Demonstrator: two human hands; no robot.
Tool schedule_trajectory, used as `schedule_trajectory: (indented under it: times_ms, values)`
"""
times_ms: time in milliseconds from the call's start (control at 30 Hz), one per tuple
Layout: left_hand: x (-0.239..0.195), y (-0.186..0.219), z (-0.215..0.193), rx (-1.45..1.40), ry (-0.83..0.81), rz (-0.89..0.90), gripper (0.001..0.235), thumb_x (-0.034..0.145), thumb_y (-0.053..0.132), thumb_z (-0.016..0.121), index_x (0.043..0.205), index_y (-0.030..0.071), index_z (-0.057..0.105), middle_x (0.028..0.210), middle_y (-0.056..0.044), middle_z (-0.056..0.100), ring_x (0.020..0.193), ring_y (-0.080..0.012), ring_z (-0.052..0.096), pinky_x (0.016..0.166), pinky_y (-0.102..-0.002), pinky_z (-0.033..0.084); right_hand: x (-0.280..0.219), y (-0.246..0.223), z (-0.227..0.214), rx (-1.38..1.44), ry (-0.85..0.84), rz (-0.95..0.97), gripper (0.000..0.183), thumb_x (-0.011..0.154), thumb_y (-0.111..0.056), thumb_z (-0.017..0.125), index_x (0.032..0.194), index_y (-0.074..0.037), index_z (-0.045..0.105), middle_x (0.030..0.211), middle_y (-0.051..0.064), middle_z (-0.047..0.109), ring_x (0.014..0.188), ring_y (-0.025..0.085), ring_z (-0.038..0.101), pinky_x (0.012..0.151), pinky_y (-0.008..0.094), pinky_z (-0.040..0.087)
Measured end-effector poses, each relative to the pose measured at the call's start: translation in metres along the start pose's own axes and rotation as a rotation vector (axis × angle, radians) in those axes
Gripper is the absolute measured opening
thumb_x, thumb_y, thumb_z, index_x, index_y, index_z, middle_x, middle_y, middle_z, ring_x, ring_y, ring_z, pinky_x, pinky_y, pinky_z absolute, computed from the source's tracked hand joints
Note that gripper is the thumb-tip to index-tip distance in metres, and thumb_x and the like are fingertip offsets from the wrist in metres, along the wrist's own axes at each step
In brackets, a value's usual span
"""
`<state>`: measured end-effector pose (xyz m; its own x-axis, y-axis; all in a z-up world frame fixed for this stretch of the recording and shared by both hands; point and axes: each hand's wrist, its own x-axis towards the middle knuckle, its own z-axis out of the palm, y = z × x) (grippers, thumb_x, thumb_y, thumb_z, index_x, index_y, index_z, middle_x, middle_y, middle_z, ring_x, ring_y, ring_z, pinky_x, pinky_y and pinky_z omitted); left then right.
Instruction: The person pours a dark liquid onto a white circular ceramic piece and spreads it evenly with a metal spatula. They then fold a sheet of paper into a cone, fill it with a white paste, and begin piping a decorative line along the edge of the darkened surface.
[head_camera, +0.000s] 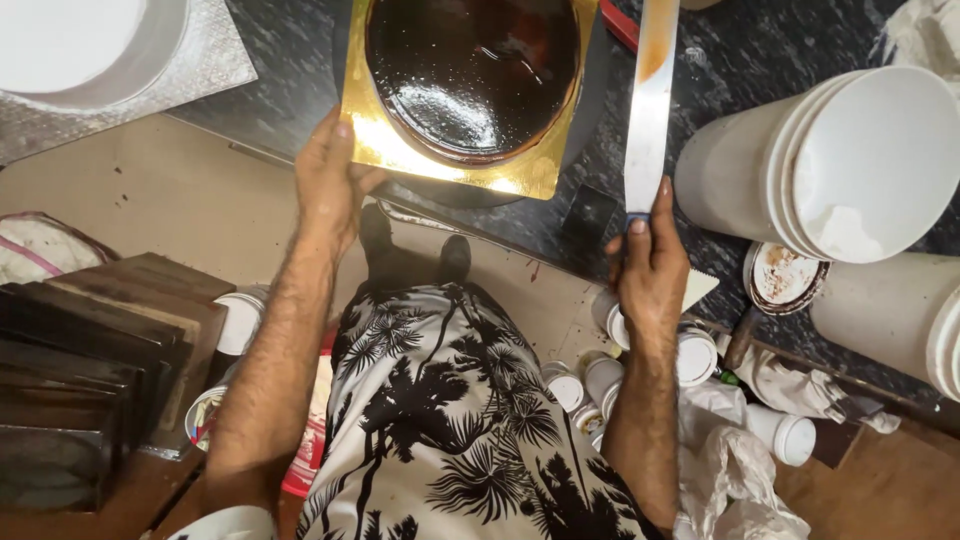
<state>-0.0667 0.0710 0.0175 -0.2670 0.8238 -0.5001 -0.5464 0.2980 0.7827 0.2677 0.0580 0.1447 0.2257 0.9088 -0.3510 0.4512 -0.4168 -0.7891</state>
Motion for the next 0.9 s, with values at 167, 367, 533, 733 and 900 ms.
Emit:
schedule_trajectory:
  times_ms: [167,367,533,733,900]
  values:
    - [-0.029,-0.043,-0.002,-0.084,-0.070,-0.074,0.056,0.102,0.014,0.054,0.150,-0.003,0.032,0.135,-0.016,0.060,0.117,-0.0307,0.068,0.100,-0.048,0.064,0.002,-0.001,0.002,0.076,0.022,0.004,0.055,0.110,-0.013,0.045,0.163,-0.015,0.031,0.075,-0.001,0.057,0.051,0.005,0.048,0.041,0.022,0.039]
    - [-0.021,-0.035,-0.024,-0.262,-0.088,0.008,0.058,0.104,0.021,0.059,0.152,0.002,0.031,0.134,-0.015,0.055,0.097,-0.0268,0.069,0.089,-0.045,0.063,0.008,0.008,0.003,-0.012,0.011,0.024,0.055,0.110,-0.013,0.045,0.163,-0.017,0.034,0.078,0.007,0.062,0.051,0.007,0.048,0.042,0.023,0.040]
    - [-0.006,-0.015,-0.020,-0.186,-0.020,-0.073,0.052,0.108,0.028,0.056,0.148,-0.002,0.041,0.134,-0.021,0.056,0.082,-0.0230,0.071,0.078,-0.042,0.067,0.017,0.015,0.011,-0.119,-0.025,-0.113,0.054,0.107,-0.009,0.051,0.159,-0.018,0.037,0.135,0.008,0.066,0.067,0.005,0.062,0.053,0.024,0.053]
    - [-0.004,0.001,-0.018,-0.105,-0.074,-0.065,0.047,0.110,0.028,0.053,0.147,0.001,0.046,0.140,-0.019,0.061,0.090,-0.0243,0.076,0.080,-0.040,0.067,0.021,0.013,0.023,-0.269,-0.039,-0.026,0.053,0.107,-0.014,0.054,0.158,-0.023,0.041,0.113,0.015,0.077,0.066,0.012,0.062,0.061,0.029,0.057]
    - [-0.005,0.001,-0.017,-0.114,-0.101,-0.038,0.044,0.113,0.030,0.052,0.146,0.001,0.050,0.138,-0.021,0.061,0.095,-0.0274,0.075,0.083,-0.042,0.066,0.011,0.010,0.038,-0.470,-0.071,-0.151,0.052,0.106,-0.020,0.056,0.157,-0.019,0.044,0.108,0.021,0.076,0.082,0.024,0.076,0.074,0.038,0.059]
